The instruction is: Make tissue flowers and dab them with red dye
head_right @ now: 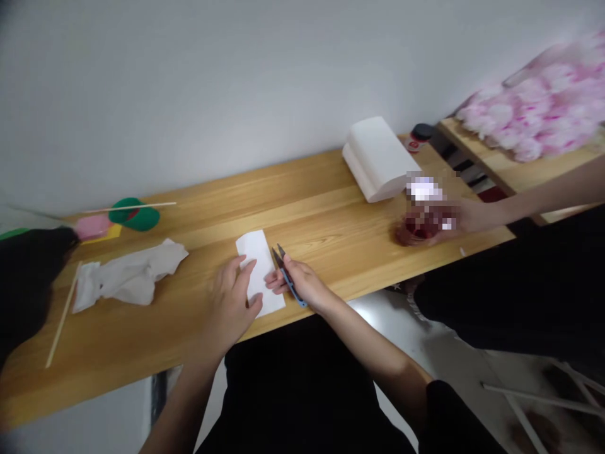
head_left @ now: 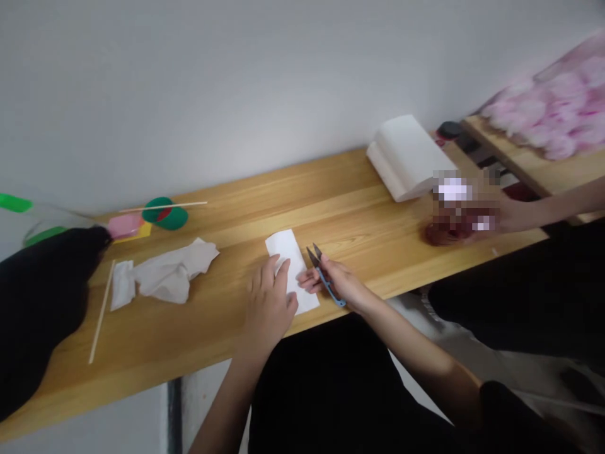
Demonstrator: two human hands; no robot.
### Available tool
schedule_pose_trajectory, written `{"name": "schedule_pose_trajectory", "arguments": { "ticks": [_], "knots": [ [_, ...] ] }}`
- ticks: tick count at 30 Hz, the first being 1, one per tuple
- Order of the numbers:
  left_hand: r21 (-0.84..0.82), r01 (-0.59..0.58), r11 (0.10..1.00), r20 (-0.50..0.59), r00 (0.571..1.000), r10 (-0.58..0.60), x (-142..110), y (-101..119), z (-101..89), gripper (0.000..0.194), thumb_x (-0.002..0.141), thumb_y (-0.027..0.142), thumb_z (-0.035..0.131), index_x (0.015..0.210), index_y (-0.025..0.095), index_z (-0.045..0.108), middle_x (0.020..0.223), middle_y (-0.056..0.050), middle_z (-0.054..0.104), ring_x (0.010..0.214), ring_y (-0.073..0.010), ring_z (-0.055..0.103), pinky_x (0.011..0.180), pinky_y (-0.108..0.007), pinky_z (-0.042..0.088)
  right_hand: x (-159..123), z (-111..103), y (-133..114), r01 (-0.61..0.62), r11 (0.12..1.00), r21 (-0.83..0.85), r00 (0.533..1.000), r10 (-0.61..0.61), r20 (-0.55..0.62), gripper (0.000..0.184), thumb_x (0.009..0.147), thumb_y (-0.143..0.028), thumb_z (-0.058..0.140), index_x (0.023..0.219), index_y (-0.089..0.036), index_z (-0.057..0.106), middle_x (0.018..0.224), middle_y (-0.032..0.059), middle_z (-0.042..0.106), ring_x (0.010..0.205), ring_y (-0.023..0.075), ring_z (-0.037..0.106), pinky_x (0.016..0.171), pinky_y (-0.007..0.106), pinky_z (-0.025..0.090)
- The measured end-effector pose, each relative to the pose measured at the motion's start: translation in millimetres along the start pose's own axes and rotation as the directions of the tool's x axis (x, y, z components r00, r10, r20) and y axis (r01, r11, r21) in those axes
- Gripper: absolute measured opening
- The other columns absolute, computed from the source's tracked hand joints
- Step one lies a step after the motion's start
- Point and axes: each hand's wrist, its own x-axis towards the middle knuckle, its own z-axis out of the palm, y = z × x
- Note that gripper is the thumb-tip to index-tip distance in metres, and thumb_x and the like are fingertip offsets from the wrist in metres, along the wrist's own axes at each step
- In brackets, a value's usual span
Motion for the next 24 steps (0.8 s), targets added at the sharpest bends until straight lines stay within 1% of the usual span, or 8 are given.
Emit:
{"name": "schedule_pose_trajectory", "arguments": {
  "ticks": [2, 4, 5, 7, 9, 11, 15, 24],
  "knots": [
    [0.055, -0.152, 0.987, 0.08, 0.986, 0.147, 8, 1, -1.1, 0.062, 0.072, 0.009, 0.048, 0.133, 0.014, 0.04, 0.141, -0.014, 0.042, 0.133, -0.03, 0.034, 0.108, -0.049, 0.03, -5, -3, -1, 0.041, 0.996, -0.074, 0.999, -0.044, -0.032, 0.063, 0.073, -0.08, 0.036, 0.065, -0.018, 0.047, 0.066, 0.0046, 0.063, 0.056, 0.0127, 0.059, 0.056, 0.026, 0.048],
    [0.088, -0.227, 0.97, 0.181, 0.961, 0.209, 16, 2, -2.7, 0.067, 0.069, 0.007, 0.045, 0.136, 0.013, 0.037, 0.144, -0.012, 0.041, 0.137, -0.0275, 0.03, 0.112, -0.047, 0.024, -12, -8, -6, 0.106, 0.944, -0.311, 0.978, -0.156, -0.142, 0.057, 0.084, -0.071, 0.026, 0.072, -0.019, 0.048, 0.06, 0.0022, 0.059, 0.053, 0.0131, 0.055, 0.055, 0.026, 0.045],
    [0.104, -0.242, 0.965, 0.228, 0.95, 0.214, 20, 3, -3.8, 0.069, 0.068, 0.008, 0.044, 0.137, 0.012, 0.036, 0.146, -0.012, 0.039, 0.139, -0.0268, 0.028, 0.113, -0.046, 0.022, -16, -11, -9, 0.106, 0.869, -0.483, 0.952, -0.23, -0.204, 0.052, 0.088, -0.064, 0.025, 0.076, -0.019, 0.049, 0.062, 0.0027, 0.059, 0.056, 0.0141, 0.055, 0.057, 0.027, 0.044],
    [0.137, -0.245, 0.96, 0.306, 0.932, 0.194, 26, 5, -6.3, 0.072, 0.067, 0.011, 0.044, 0.138, 0.012, 0.034, 0.149, -0.012, 0.034, 0.14, -0.0266, 0.025, 0.115, -0.045, 0.02, -22, -16, -15, -0.008, 0.629, -0.777, 0.891, -0.348, -0.291, 0.039, 0.094, -0.047, 0.028, 0.086, -0.018, 0.053, 0.074, 0.0072, 0.064, 0.067, 0.018, 0.059, 0.065, 0.03, 0.043],
    [0.164, -0.233, 0.958, 0.36, 0.919, 0.162, 30, 7, -8.8, 0.074, 0.067, 0.014, 0.045, 0.139, 0.012, 0.032, 0.151, -0.012, 0.03, 0.141, -0.0275, 0.021, 0.115, -0.045, 0.02, -25, -19, -20, -0.156, 0.411, -0.898, 0.87, -0.372, -0.322, 0.03, 0.093, -0.035, 0.032, 0.102, -0.016, 0.053, 0.091, 0.0131, 0.067, 0.08, 0.0229, 0.062, 0.071, 0.033, 0.043],
    [0.187, -0.216, 0.958, 0.398, 0.909, 0.128, 34, 7, -10.6, 0.076, 0.066, 0.016, 0.047, 0.14, 0.012, 0.031, 0.153, -0.013, 0.025, 0.142, -0.0287, 0.018, 0.115, -0.046, 0.019, -27, -19, -22, -0.23, 0.296, -0.927, 0.875, -0.355, -0.33, 0.032, 0.092, -0.027, 0.035, 0.116, -0.013, 0.05, 0.105, 0.0165, 0.066, 0.088, 0.0256, 0.063, 0.073, 0.035, 0.044],
    [0.204, -0.197, 0.959, 0.446, 0.89, 0.089, 43, 4, -13.0, 0.083, 0.063, 0.021, 0.051, 0.141, 0.009, 0.026, 0.155, -0.016, 0.015, 0.143, -0.0319, 0.012, 0.115, -0.046, 0.018, -27, -13, -21, -0.272, 0.212, -0.939, 0.88, -0.341, -0.332, 0.039, 0.089, -0.02, 0.039, 0.127, -0.013, 0.045, 0.116, 0.0163, 0.061, 0.097, 0.0268, 0.061, 0.076, 0.036, 0.046],
    [0.251, -0.153, 0.956, 0.578, 0.816, -0.021, 65, 2, -29.8, 0.098, 0.057, 0.03, 0.054, 0.143, 0.005, 0.015, 0.155, -0.021, 0.003, 0.144, -0.0316, 0.003, 0.115, -0.045, 0.017, -28, -14, -13, -0.271, 0.154, -0.95, 0.87, -0.384, -0.31, 0.037, 0.092, -0.023, 0.039, 0.126, -0.014, 0.047, 0.112, 0.0158, 0.058, 0.096, 0.0262, 0.059, 0.075, 0.037, 0.049]
  ]
}}
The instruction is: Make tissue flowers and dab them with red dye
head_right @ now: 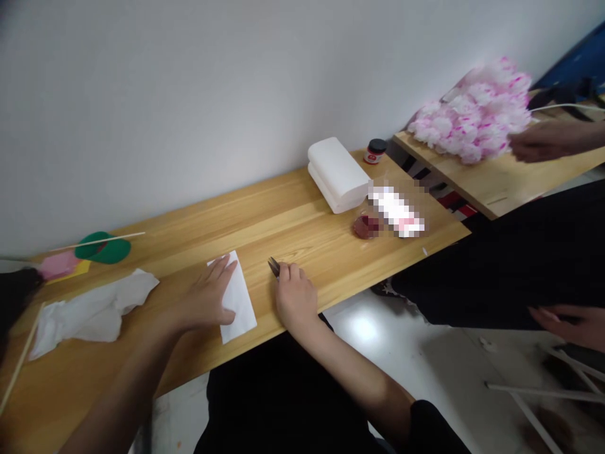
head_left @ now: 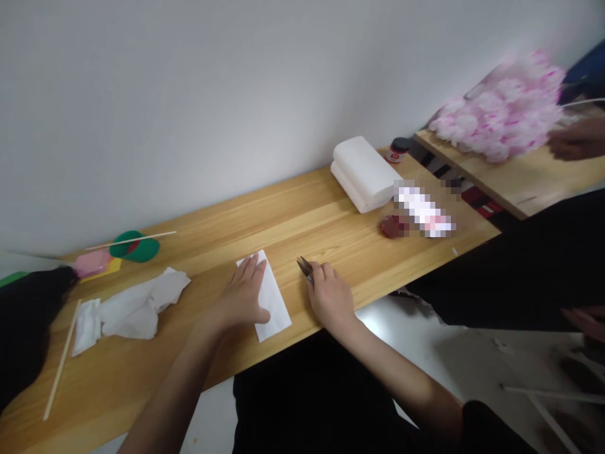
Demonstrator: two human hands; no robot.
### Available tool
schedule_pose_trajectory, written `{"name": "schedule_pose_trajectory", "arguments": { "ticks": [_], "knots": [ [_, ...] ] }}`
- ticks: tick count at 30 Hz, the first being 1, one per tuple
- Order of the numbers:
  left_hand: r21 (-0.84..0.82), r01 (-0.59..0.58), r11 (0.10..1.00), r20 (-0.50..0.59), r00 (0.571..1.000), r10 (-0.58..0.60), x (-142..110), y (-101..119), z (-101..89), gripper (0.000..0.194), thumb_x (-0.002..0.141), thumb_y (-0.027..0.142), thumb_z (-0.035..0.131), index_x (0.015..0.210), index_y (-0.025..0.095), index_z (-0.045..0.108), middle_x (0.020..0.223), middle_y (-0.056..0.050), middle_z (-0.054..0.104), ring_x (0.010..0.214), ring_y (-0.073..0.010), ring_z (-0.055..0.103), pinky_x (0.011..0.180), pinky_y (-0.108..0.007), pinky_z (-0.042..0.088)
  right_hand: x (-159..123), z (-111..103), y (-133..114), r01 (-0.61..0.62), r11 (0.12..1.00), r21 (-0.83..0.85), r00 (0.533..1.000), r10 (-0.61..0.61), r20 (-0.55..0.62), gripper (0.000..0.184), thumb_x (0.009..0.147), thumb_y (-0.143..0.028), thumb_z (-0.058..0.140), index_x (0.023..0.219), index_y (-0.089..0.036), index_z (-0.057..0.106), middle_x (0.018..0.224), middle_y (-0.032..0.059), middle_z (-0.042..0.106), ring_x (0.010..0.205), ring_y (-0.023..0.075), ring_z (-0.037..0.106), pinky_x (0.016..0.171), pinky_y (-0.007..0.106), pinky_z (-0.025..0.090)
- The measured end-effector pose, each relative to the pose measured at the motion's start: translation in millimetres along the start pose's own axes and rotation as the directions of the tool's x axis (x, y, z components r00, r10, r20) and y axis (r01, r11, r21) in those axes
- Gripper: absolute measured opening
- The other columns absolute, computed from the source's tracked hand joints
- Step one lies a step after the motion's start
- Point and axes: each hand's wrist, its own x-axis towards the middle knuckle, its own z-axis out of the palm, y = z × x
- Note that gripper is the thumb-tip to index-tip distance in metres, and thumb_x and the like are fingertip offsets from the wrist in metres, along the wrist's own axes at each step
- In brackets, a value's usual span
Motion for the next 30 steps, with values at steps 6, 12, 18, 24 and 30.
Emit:
{"name": "schedule_pose_trajectory", "arguments": {
  "ticks": [6, 12, 18, 24, 30],
  "knots": [
    [0.015, 0.0, 1.0, 0.001, 1.0, 0.0, 1, 1, -4.7, 0.097, 0.057, 0.031, 0.053, 0.144, 0.008, 0.016, 0.155, -0.02, 0.004, 0.143, -0.0318, 0.005, 0.114, -0.047, 0.018, -5, 3, 5, 0.036, 0.999, 0.032, 0.998, -0.034, -0.055, 0.037, 0.09, -0.023, 0.04, 0.125, -0.012, 0.049, 0.111, 0.0173, 0.058, 0.096, 0.028, 0.058, 0.079, 0.041, 0.048],
    [0.01, 0.001, 1.0, 0.0, 1.0, -0.001, 0, 0, -4.3, 0.096, 0.058, 0.029, 0.054, 0.144, 0.009, 0.017, 0.155, -0.019, 0.005, 0.143, -0.0314, 0.006, 0.113, -0.047, 0.021, -12, -6, 42, 0.134, 0.953, 0.271, 0.962, -0.059, -0.268, 0.027, 0.088, -0.03, 0.046, 0.11, -0.016, 0.054, 0.1, 0.0117, 0.06, 0.091, 0.0233, 0.058, 0.079, 0.037, 0.048],
    [0.001, -0.004, 1.0, 0.007, 1.0, 0.004, 0, 0, -5.0, 0.096, 0.058, 0.029, 0.055, 0.144, 0.008, 0.018, 0.155, -0.019, 0.004, 0.143, -0.0311, 0.005, 0.114, -0.046, 0.02, -3, -38, 118, -0.054, 0.878, 0.476, 0.62, 0.403, -0.673, 0.054, 0.072, -0.049, 0.066, 0.109, -0.015, 0.047, 0.101, 0.0113, 0.054, 0.083, 0.0207, 0.055, 0.071, 0.036, 0.047],
    [-0.021, -0.012, 1.0, 0.019, 1.0, 0.013, 0, 0, -5.1, 0.098, 0.058, 0.029, 0.055, 0.144, 0.003, 0.015, 0.154, -0.023, 0.0, 0.143, -0.0312, 0.001, 0.115, -0.045, 0.016, 35, -56, 164, 0.02, 0.818, 0.575, 0.638, 0.433, -0.637, 0.096, 0.056, -0.05, 0.076, 0.131, -0.013, 0.028, 0.122, 0.0182, 0.046, 0.112, 0.0283, 0.051, 0.092, 0.044, 0.043],
    [-0.024, -0.012, 1.0, 0.013, 1.0, 0.012, 1, -1, -2.3, 0.101, 0.057, 0.032, 0.058, 0.145, 0.005, 0.015, 0.155, -0.021, -0.002, 0.143, -0.0314, -0.001, 0.115, -0.045, 0.016, 59, -53, 166, -0.044, 0.767, 0.64, 0.732, 0.461, -0.502, 0.103, 0.049, -0.044, 0.079, 0.133, -0.013, 0.027, 0.12, 0.0183, 0.05, 0.109, 0.0288, 0.054, 0.091, 0.044, 0.046]
  ]
}}
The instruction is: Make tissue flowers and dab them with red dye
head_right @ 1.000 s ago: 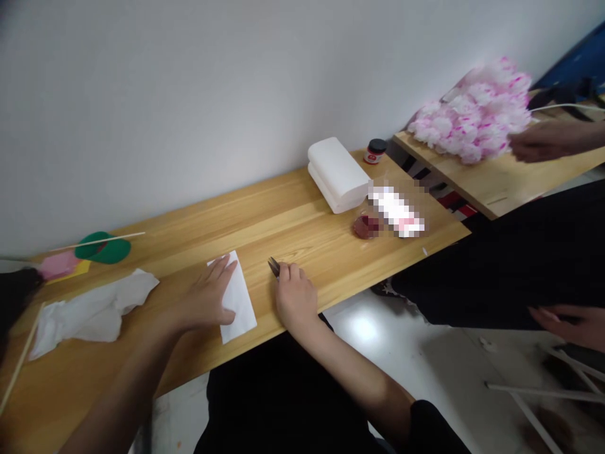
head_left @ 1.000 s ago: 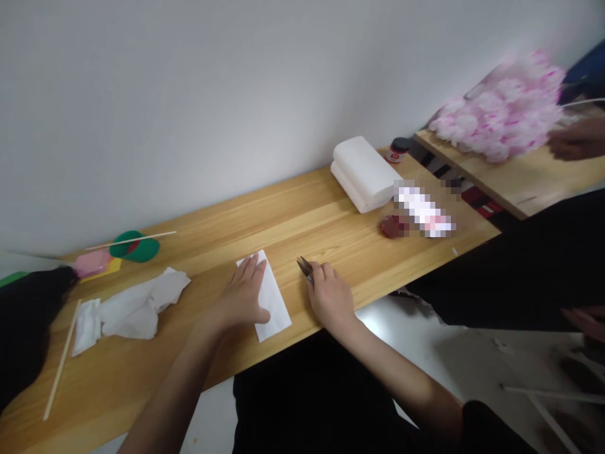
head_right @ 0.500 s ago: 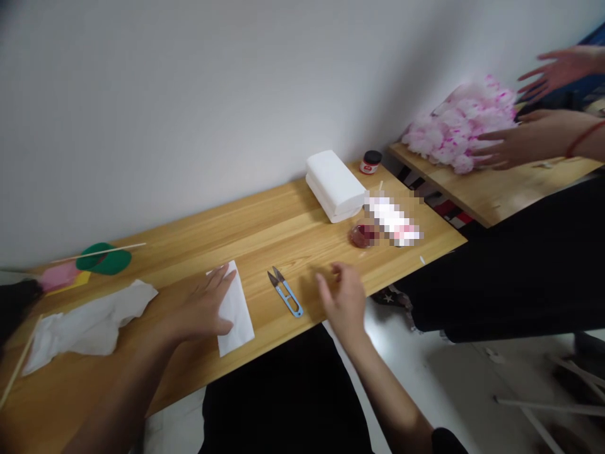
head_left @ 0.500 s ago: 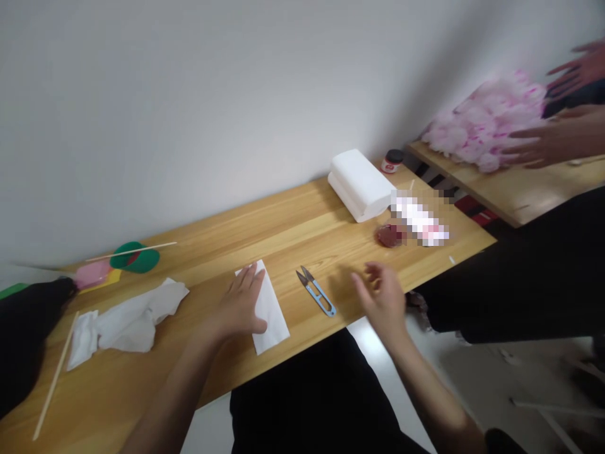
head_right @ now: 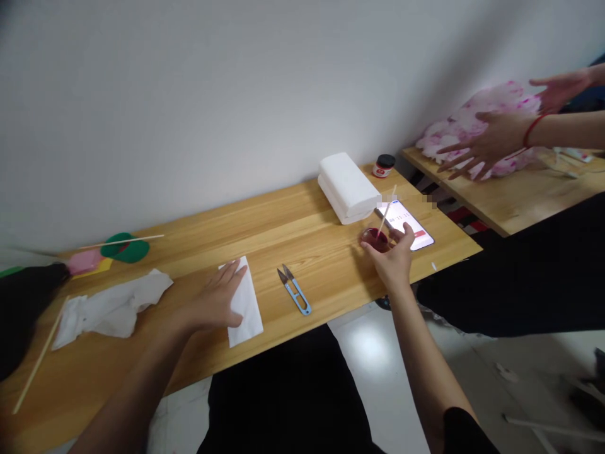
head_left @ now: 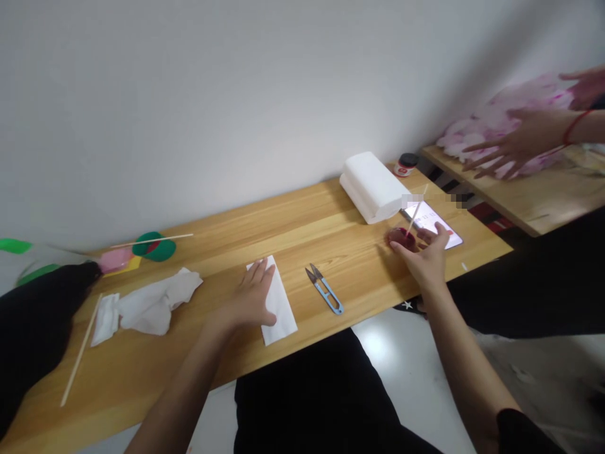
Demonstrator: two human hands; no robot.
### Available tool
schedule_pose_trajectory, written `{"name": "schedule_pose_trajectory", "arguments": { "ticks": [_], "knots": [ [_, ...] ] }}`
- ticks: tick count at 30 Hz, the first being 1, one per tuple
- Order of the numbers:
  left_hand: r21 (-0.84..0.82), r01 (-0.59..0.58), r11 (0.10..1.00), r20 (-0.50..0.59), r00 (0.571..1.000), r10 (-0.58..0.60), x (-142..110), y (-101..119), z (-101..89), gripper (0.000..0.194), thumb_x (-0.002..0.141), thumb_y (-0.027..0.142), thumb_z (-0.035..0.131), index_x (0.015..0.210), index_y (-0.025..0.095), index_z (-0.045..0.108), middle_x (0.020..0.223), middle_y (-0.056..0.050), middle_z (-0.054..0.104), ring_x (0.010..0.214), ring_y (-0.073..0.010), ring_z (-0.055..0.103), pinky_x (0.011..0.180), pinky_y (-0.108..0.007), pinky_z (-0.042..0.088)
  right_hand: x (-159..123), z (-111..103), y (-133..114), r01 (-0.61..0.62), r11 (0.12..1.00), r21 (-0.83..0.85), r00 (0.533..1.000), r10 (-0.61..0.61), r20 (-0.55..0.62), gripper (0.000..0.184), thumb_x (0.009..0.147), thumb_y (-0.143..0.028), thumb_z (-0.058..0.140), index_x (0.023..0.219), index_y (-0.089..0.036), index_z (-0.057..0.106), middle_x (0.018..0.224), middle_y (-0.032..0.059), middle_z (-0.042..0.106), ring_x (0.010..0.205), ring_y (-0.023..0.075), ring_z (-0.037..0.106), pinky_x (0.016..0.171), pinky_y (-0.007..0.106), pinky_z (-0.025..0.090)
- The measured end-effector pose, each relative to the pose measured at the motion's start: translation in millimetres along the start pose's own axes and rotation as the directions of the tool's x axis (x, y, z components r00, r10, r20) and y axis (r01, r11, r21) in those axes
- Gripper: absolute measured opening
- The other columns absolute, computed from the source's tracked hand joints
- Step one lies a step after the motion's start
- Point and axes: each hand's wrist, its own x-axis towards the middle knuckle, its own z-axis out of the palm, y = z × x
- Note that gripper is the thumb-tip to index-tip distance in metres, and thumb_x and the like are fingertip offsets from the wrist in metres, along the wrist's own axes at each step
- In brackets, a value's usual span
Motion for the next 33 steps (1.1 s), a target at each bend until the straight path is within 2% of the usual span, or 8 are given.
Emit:
{"name": "schedule_pose_trajectory", "arguments": {
  "ticks": [7, 10, 15, 20, 24, 28, 33],
  "knots": [
    [-0.024, 0.005, 1.0, -0.001, 1.0, -0.005, -2, 2, -1.2, 0.101, 0.057, 0.031, 0.058, 0.145, 0.006, 0.015, 0.155, -0.021, -0.002, 0.143, -0.0331, -0.001, 0.114, -0.05, 0.015, 6, 7, 9, 0.003, 1.0, 0.025, 1.0, -0.004, 0.019, 0.1, 0.051, -0.041, 0.077, 0.133, -0.013, 0.028, 0.118, 0.0183, 0.055, 0.108, 0.029, 0.056, 0.091, 0.047, 0.046],
    [-0.027, 0.011, 1.0, -0.005, 1.0, -0.012, -3, 3, -1.3, 0.101, 0.057, 0.031, 0.059, 0.145, 0.006, 0.016, 0.155, -0.02, -0.002, 0.143, -0.0318, -0.001, 0.114, -0.047, 0.014, 6, 6, 10, 0.019, 1.0, 0.024, 1.0, -0.019, 0.003, 0.096, 0.052, -0.041, 0.077, 0.132, -0.015, 0.029, 0.115, 0.0168, 0.057, 0.106, 0.029, 0.058, 0.09, 0.048, 0.047],
    [-0.033, -0.001, 0.999, -0.011, 1.0, 0.0, -2, 0, 1.7, 0.104, 0.057, 0.032, 0.059, 0.146, 0.005, 0.014, 0.155, -0.02, -0.003, 0.143, -0.0315, -0.003, 0.115, -0.046, 0.011, -5, 0, -7, 0.025, 0.999, 0.028, 1.0, -0.025, 0.015, 0.093, 0.057, -0.039, 0.075, 0.133, -0.015, 0.028, 0.118, 0.0195, 0.055, 0.11, 0.0284, 0.056, 0.087, 0.041, 0.047],
    [-0.041, 0.0, 0.999, -0.037, 0.999, -0.001, -2, -1, 3.7, 0.103, 0.058, 0.034, 0.06, 0.146, 0.008, 0.015, 0.156, -0.018, -0.002, 0.143, -0.0335, 0.0, 0.114, -0.049, 0.015, -17, -2, -28, 0.151, 0.986, 0.072, 0.986, -0.156, 0.058, 0.09, 0.061, -0.04, 0.074, 0.134, -0.015, 0.027, 0.12, 0.0195, 0.054, 0.112, 0.0285, 0.055, 0.087, 0.04, 0.047],
    [-0.057, 0.007, 0.998, -0.027, 1.0, -0.009, -3, -1, 3.7, 0.105, 0.056, 0.033, 0.063, 0.146, 0.009, 0.014, 0.156, -0.018, -0.003, 0.144, -0.0331, 0.0, 0.114, -0.049, 0.013, -22, 7, -40, 0.282, 0.951, 0.13, 0.949, -0.296, 0.111, 0.09, 0.058, -0.037, 0.077, 0.131, -0.018, 0.03, 0.116, 0.0154, 0.057, 0.107, 0.0286, 0.058, 0.085, 0.046, 0.05],
    [-0.09, -0.002, 0.996, -0.045, 0.999, -0.002, -3, -3, 6.1, 0.107, 0.055, 0.033, 0.065, 0.146, 0.01, 0.014, 0.156, -0.016, -0.003, 0.144, -0.0322, -0.002, 0.114, -0.05, 0.01, -27, 25, -57, 0.359, 0.907, 0.22, 0.888, -0.405, 0.22, 0.086, 0.06, -0.033, 0.077, 0.131, -0.019, 0.03, 0.116, 0.0155, 0.057, 0.106, 0.0282, 0.059, 0.084, 0.046, 0.051],
    [-0.145, -0.024, 0.989, -0.074, 0.997, 0.014, -2, -9, 11.4, 0.108, 0.054, 0.034, 0.065, 0.146, 0.013, 0.013, 0.156, -0.015, -0.002, 0.144, -0.0321, -0.002, 0.114, -0.051, 0.008, -40, 50, -81, 0.44, 0.858, 0.266, 0.808, -0.507, 0.299, 0.083, 0.065, -0.032, 0.074, 0.134, -0.023, 0.028, 0.117, 0.0139, 0.056, 0.108, 0.0276, 0.058, 0.084, 0.046, 0.052]
  ]
}}
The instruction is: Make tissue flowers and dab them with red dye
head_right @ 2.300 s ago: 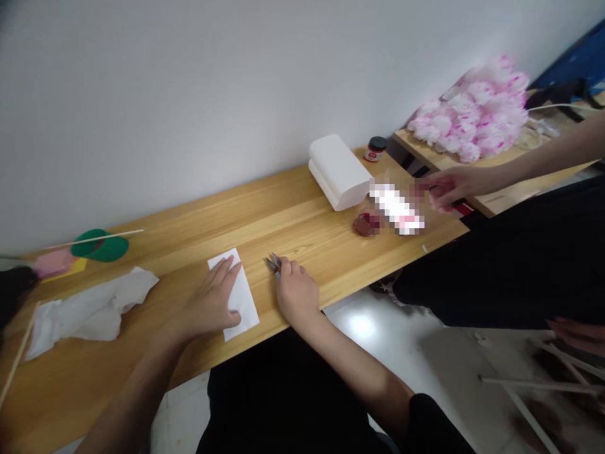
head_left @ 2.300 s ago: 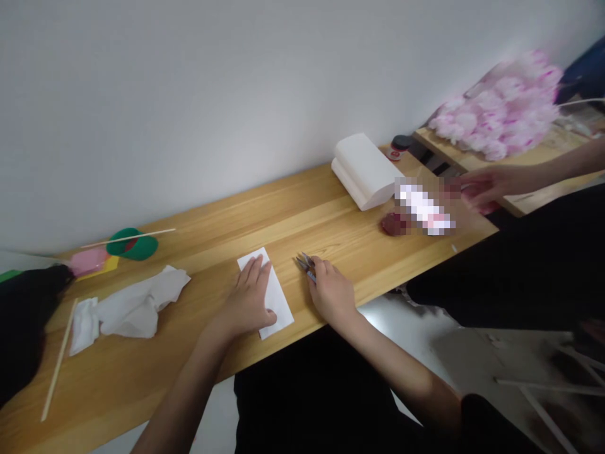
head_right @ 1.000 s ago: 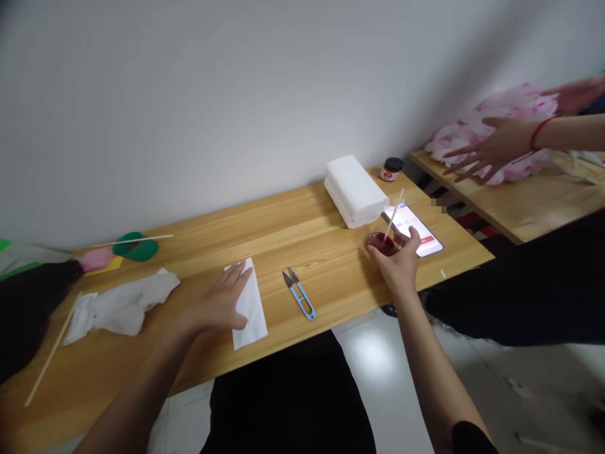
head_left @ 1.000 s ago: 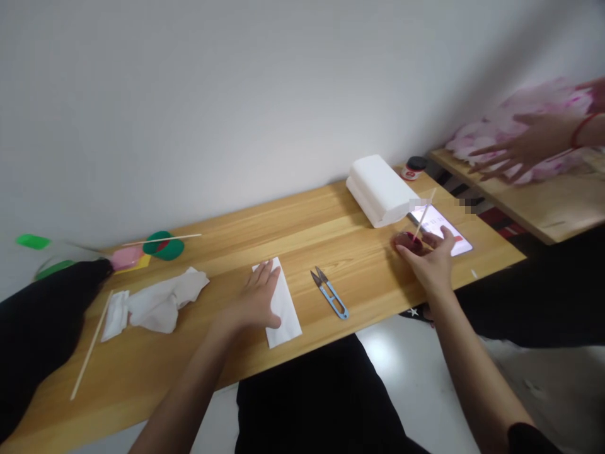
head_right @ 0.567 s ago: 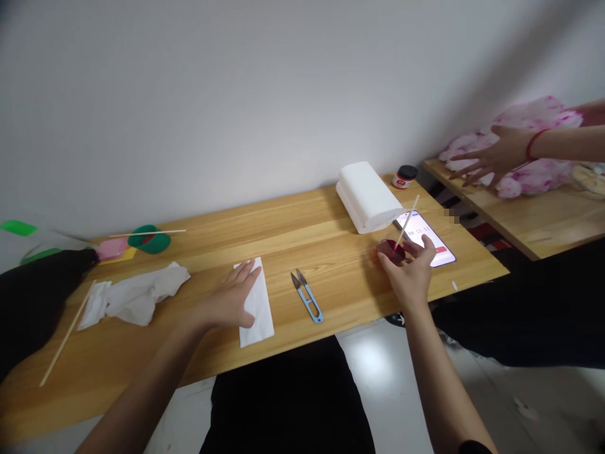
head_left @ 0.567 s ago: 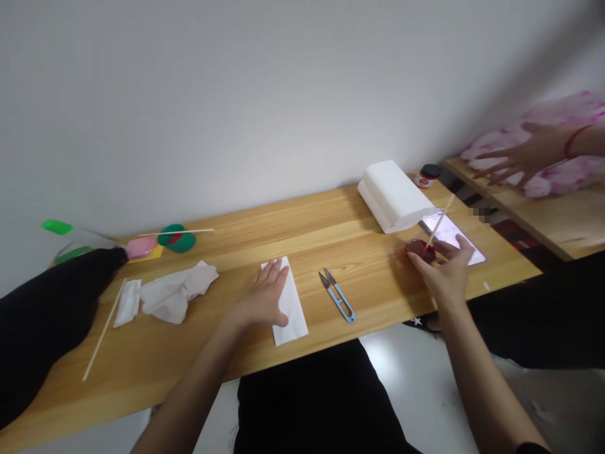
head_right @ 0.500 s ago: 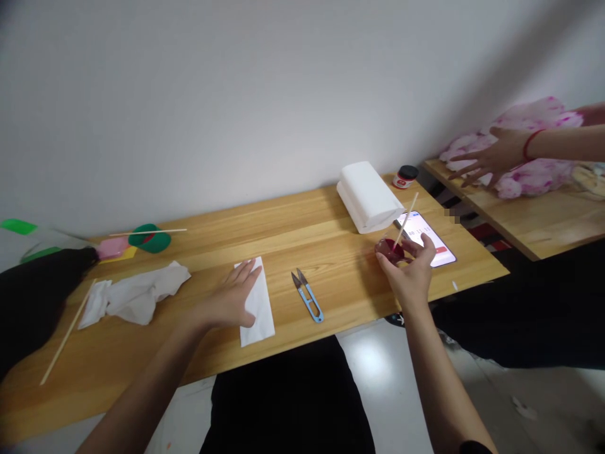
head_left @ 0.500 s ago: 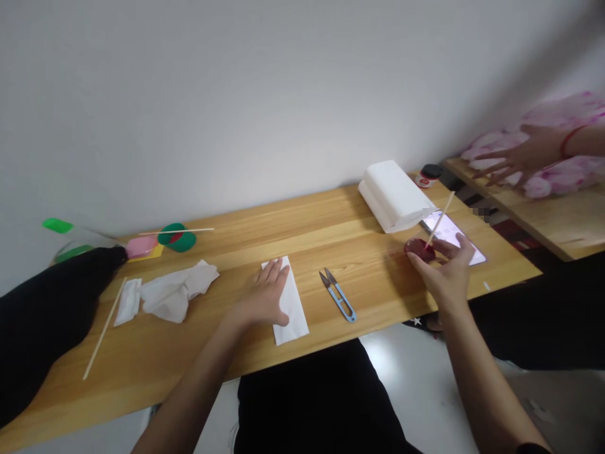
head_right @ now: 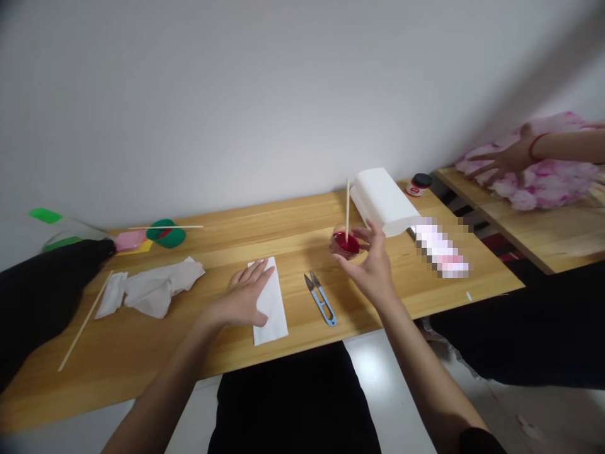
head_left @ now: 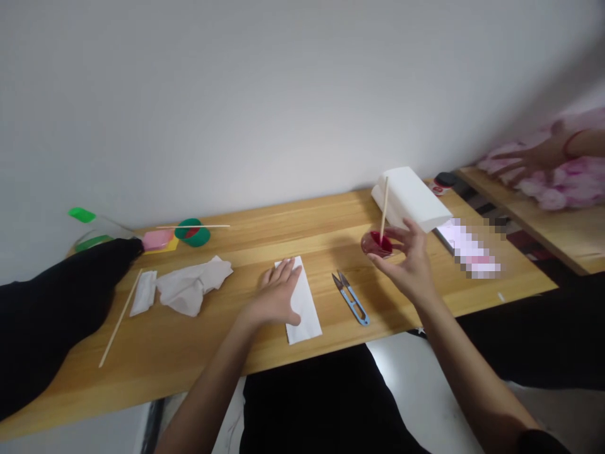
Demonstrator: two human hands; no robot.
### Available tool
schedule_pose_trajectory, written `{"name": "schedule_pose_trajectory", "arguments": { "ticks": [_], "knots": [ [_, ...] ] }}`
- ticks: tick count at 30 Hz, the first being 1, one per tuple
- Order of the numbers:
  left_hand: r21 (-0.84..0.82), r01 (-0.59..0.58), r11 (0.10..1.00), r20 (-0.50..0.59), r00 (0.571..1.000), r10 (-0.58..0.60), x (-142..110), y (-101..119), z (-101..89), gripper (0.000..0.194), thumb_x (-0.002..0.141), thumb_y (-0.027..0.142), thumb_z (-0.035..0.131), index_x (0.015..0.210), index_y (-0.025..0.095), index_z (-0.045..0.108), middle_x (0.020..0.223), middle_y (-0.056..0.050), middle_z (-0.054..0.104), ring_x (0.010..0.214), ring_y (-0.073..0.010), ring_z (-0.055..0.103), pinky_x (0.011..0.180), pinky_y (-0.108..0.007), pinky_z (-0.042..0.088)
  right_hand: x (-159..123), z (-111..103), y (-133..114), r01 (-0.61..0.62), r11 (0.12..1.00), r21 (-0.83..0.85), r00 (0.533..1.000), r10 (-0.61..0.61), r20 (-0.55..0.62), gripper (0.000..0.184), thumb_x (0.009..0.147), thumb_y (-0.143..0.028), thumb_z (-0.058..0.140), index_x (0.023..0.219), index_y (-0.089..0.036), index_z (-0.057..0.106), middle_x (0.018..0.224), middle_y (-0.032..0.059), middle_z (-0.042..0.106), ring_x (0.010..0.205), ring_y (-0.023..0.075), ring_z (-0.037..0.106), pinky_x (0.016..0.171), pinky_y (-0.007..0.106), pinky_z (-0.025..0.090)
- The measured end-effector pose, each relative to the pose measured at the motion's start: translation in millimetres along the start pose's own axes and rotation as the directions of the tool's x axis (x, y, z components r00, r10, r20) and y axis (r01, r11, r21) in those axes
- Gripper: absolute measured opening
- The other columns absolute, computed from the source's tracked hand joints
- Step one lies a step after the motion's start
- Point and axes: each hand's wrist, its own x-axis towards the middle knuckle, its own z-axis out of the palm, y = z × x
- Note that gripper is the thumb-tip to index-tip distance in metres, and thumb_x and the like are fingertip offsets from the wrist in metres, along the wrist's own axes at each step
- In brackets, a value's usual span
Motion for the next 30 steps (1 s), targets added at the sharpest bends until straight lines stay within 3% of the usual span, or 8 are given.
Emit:
{"name": "schedule_pose_trajectory", "arguments": {
  "ticks": [8, 14, 24, 30],
  "knots": [
    [-0.039, -0.049, 0.998, -0.046, 0.998, 0.047, 1, -10, 7.6, 0.108, 0.055, 0.035, 0.067, 0.147, 0.016, 0.014, 0.157, -0.012, -0.002, 0.144, -0.0294, -0.003, 0.115, -0.049, 0.006, 3, 34, -24, 0.107, 0.994, -0.004, 0.987, -0.106, 0.12, 0.082, 0.07, -0.028, 0.071, 0.137, -0.023, 0.025, 0.122, 0.0164, 0.053, 0.111, 0.0278, 0.057, 0.087, 0.048, 0.051],
    [-0.067, -0.067, 0.996, -0.062, 0.996, 0.063, 3, -13, 12.4, 0.108, 0.054, 0.036, 0.067, 0.147, 0.017, 0.014, 0.157, -0.012, -0.003, 0.144, -0.0286, -0.003, 0.115, -0.05, 0.005, -1, 49, -35, 0.221, 0.975, -0.015, 0.968, -0.217, 0.126, 0.081, 0.071, -0.026, 0.071, 0.138, -0.022, 0.025, 0.122, 0.0164, 0.053, 0.111, 0.0288, 0.056, 0.087, 0.048, 0.052],
    [-0.077, -0.083, 0.994, -0.075, 0.994, 0.077, 3, -16, 13.8, 0.108, 0.055, 0.037, 0.068, 0.147, 0.018, 0.015, 0.157, -0.011, -0.003, 0.145, -0.0277, -0.004, 0.115, -0.049, 0.003, -12, 48, -61, 0.337, 0.942, -0.003, 0.932, -0.333, 0.141, 0.085, 0.072, -0.02, 0.07, 0.141, -0.027, 0.021, 0.123, 0.0132, 0.051, 0.112, 0.0276, 0.054, 0.089, 0.049, 0.051],
    [-0.068, -0.078, 0.995, -0.067, 0.995, 0.074, 4, -16, 14.8, 0.109, 0.056, 0.039, 0.068, 0.147, 0.017, 0.012, 0.157, -0.012, -0.005, 0.144, -0.0296, -0.005, 0.114, -0.05, 0.003, -17, 44, -66, 0.34, 0.94, 0.03, 0.926, -0.34, 0.162, 0.088, 0.072, -0.018, 0.069, 0.143, -0.029, 0.017, 0.127, 0.0131, 0.048, 0.117, 0.0286, 0.052, 0.092, 0.05, 0.049]
  ]
}}
